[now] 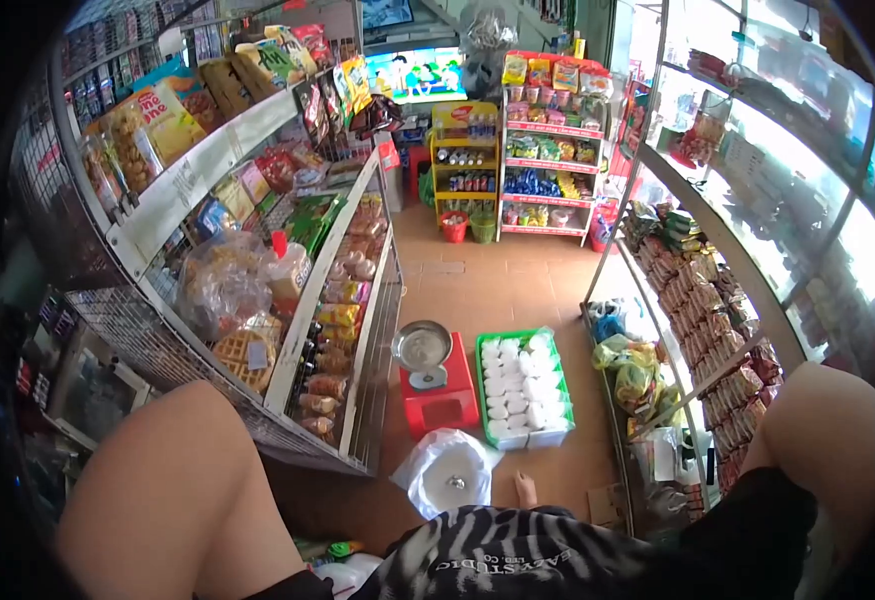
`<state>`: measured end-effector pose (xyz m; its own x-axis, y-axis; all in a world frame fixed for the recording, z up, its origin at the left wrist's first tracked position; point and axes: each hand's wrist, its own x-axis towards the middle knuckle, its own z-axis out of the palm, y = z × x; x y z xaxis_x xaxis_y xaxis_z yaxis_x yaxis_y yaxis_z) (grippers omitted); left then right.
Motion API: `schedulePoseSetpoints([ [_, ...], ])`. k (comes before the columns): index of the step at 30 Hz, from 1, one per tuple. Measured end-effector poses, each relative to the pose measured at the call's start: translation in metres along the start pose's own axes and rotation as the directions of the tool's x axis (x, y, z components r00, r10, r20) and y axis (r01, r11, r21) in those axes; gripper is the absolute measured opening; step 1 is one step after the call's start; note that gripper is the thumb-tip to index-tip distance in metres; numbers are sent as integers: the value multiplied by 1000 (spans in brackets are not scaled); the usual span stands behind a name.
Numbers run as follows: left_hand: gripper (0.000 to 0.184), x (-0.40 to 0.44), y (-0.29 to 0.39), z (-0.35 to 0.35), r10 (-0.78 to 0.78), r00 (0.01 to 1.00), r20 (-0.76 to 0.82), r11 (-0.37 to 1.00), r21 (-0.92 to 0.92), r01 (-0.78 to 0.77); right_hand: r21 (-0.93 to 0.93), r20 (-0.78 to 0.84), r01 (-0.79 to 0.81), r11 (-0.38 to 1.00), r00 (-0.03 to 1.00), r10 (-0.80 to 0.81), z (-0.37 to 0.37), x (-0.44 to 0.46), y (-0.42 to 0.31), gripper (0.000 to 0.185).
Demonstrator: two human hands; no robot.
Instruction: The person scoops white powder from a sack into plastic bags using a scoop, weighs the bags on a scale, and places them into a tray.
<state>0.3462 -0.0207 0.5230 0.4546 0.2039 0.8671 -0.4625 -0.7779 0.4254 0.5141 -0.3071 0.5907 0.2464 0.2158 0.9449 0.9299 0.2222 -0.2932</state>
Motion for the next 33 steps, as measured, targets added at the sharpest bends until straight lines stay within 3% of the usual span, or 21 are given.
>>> schedulePoseSetpoints([
  [7, 30, -8, -6, 3, 35, 999, 28, 999, -12, -35, 147, -106, -4, 989, 994, 20, -12, -25, -6, 46],
  [13, 30, 3, -9, 47, 94, 996, 5, 995, 11, -94, 297, -188, 63, 953, 982, -6, -49, -25, 22, 45],
  [29, 33, 103, 65, 329, 131, 984, -119, 991, 54, -126, 647, -273, 157, 746, 961, 34, -292, 21, 186, 44],
  [32, 34, 96, 46, 362, 156, 977, -146, 985, 100, -143, 722, -293, 192, 665, 955, 42, -302, 38, 247, 44],
  [33, 35, 94, 39, 371, 170, 974, -151, 981, 116, -153, 744, -304, 208, 636, 952, 45, -320, 41, 233, 44],
])
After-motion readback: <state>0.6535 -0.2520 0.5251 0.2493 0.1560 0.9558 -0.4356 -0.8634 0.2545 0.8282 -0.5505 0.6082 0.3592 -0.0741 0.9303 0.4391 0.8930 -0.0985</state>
